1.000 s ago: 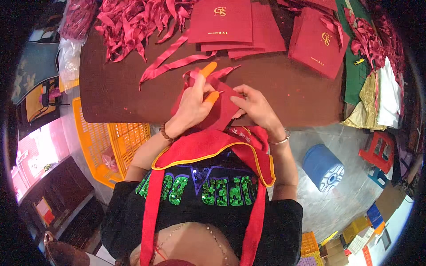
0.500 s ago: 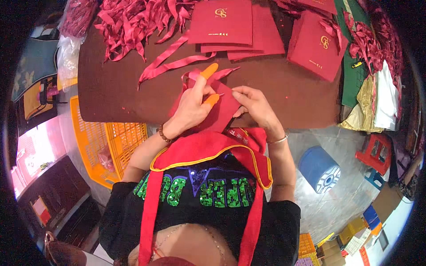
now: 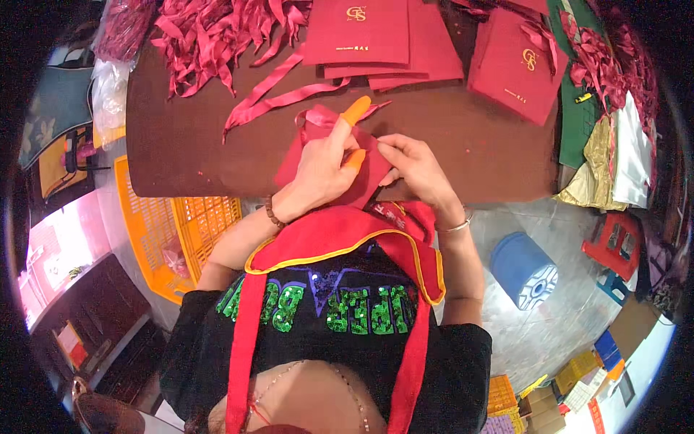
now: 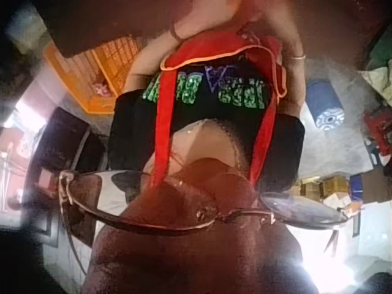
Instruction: Packaging items by tying ribbons on boxes and putting eyeglasses into pouches and plastic bags.
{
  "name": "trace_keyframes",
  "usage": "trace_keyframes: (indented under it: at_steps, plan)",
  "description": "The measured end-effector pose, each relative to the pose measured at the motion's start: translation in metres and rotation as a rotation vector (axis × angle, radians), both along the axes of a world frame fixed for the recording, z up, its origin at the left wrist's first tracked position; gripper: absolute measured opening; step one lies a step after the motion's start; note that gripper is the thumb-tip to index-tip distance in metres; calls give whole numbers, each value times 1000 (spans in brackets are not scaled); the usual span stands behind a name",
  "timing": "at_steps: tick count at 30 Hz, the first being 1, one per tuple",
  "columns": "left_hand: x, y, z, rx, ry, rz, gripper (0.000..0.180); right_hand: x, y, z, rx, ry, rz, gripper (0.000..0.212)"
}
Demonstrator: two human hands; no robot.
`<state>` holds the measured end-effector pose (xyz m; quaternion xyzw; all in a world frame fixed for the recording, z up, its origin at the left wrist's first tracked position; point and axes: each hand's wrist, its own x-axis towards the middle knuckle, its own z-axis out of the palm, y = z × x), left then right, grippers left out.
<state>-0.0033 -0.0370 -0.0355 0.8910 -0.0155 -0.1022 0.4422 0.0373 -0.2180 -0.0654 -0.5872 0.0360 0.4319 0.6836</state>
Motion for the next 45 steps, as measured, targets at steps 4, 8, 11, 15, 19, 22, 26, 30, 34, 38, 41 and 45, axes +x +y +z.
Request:
trace_keyframes:
  at_steps: [4, 8, 11, 15, 19, 22, 26, 30, 34, 38, 41, 45]
  plan:
    - [-3, -3, -5, 125, -217, -99, 64, -3, 2, 9, -76, -162, 47, 23]
    - [-3, -7, -4, 109, -171, -120, 57, -3, 3, 24, -271, -385, 183, 20]
    - [-3, -6, -2, 102, -152, -107, 48, -2, 3, 29, -226, -428, 162, 19]
    - [-4, -5, -2, -31, -244, -84, 33, -5, 5, 35, -241, -519, 129, 19]
    - [-9, -2, 7, -50, -157, 9, 25, -12, 12, 43, -387, -561, 82, 20]
    - [-12, 1, 8, -93, -167, 52, 21, -18, 15, 34, -401, -807, 50, 19]
    - [-9, 3, 3, -126, -177, 72, 20, -16, 21, 22, -411, -1020, 54, 20]
    - [-12, 4, 2, -133, -199, 89, 19, -16, 24, 27, -335, -691, 62, 17]
    - [-14, -1, -1, -114, -216, 88, 18, -15, 22, 25, -355, -852, 104, 15]
    - [-14, -5, -6, 10, -351, 51, 21, -14, 21, 29, -250, -680, 111, 14]
    - [-9, -2, 9, 43, -185, 56, 32, -13, 15, 17, -294, -781, 114, 13]
    - [-4, 20, 37, 282, -406, -246, 44, -2, 9, 37, -331, -733, 176, 13]
